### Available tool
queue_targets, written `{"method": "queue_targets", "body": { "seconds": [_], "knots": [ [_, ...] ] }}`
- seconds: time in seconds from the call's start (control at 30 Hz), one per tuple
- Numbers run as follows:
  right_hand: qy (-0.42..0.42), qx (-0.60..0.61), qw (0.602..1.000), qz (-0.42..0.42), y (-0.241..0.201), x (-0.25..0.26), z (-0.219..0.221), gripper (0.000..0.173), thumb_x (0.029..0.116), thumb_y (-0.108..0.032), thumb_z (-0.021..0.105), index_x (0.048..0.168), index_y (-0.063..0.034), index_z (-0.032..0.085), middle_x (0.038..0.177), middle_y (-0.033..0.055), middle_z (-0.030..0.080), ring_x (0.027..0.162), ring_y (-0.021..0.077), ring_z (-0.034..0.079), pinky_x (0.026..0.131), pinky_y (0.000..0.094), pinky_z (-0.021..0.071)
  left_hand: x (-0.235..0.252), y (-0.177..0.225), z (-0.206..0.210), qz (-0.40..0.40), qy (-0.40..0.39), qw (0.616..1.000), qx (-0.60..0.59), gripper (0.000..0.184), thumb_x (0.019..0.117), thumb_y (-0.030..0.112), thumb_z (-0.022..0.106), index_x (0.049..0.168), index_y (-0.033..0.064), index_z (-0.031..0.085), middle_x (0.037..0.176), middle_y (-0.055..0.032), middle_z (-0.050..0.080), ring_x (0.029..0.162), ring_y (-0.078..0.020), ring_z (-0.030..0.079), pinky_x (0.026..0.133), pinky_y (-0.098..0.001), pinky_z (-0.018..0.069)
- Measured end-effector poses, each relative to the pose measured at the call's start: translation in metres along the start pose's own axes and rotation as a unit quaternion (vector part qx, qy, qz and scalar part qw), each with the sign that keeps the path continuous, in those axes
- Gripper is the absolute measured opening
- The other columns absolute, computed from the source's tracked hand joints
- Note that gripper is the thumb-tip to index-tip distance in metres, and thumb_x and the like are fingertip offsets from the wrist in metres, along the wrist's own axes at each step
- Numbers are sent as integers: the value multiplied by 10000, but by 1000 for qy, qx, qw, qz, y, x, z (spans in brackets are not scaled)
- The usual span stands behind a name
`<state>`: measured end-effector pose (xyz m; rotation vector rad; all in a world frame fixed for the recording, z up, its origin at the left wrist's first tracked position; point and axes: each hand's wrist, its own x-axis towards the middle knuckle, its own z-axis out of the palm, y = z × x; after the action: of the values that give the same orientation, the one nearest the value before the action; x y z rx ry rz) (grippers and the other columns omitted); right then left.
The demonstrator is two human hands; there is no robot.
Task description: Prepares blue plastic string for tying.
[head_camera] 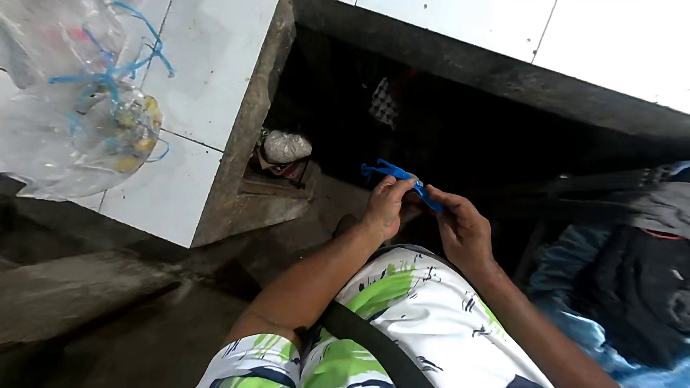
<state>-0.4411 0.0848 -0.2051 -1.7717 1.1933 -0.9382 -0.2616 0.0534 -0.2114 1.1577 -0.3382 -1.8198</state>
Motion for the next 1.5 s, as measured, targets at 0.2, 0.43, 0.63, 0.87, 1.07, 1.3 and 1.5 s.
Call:
{"method": "queue_targets", "body": {
  "seconds": [0.2,0.43,0.63,0.87,1.07,1.3,1.5],
  "knots": [
    [0,71,995,76,8,-11,0,376,999,-120,580,1364,-34,562,1319,98,652,1112,210,694,935,399,618,3,-7,-7,27,29,998,47,197,1051,206,571,1196,77,605,982,-86,685,787,-169,672,689,-332,588],
    [-45,100,964,244,24,-20,2,202,973,-137,684,1167,-85,701,963,32,730,769,128,688,703,301,606,-3,-30,-8,5,-29,987,158,170,983,219,703,1012,57,663,784,-62,631,622,-120,581,576,-257,519],
    [33,367,849,379,35,-23,-3,315,1052,-187,459,1352,-96,490,1271,150,673,1122,288,684,948,465,572,-8,-37,-18,-1,11,990,141,167,1003,229,674,1045,69,649,777,-49,631,622,-133,611,624,-304,572],
    [105,406,803,422,34,-23,4,325,1021,-7,550,1340,-70,539,992,129,703,836,238,716,810,450,625,-9,-52,-11,-17,-40,980,193,190,1001,166,675,1060,-14,680,840,-109,698,659,-162,650,647,-320,586],
    [172,451,717,503,67,-48,-9,296,1097,-202,351,1277,-149,580,706,-26,519,510,64,445,474,220,414,-10,-39,-24,-29,86,996,3,342,1089,440,453,1174,143,600,685,38,506,610,-148,586,700,-409,597],
    [167,293,729,596,134,-134,-17,294,1095,-242,410,1240,-77,605,702,-33,509,474,50,363,424,223,333,5,6,-58,116,259,959,3,369,1124,432,312,1123,179,580,653,57,431,485,-87,430,462,-252,443],
    [184,240,718,627,130,-153,-22,308,1104,-254,428,1236,-67,633,692,-38,491,462,44,342,418,218,321,-6,35,-67,190,195,939,210,308,1127,319,362,1194,99,566,700,30,477,502,-82,456,458,-240,446]
  ]
}}
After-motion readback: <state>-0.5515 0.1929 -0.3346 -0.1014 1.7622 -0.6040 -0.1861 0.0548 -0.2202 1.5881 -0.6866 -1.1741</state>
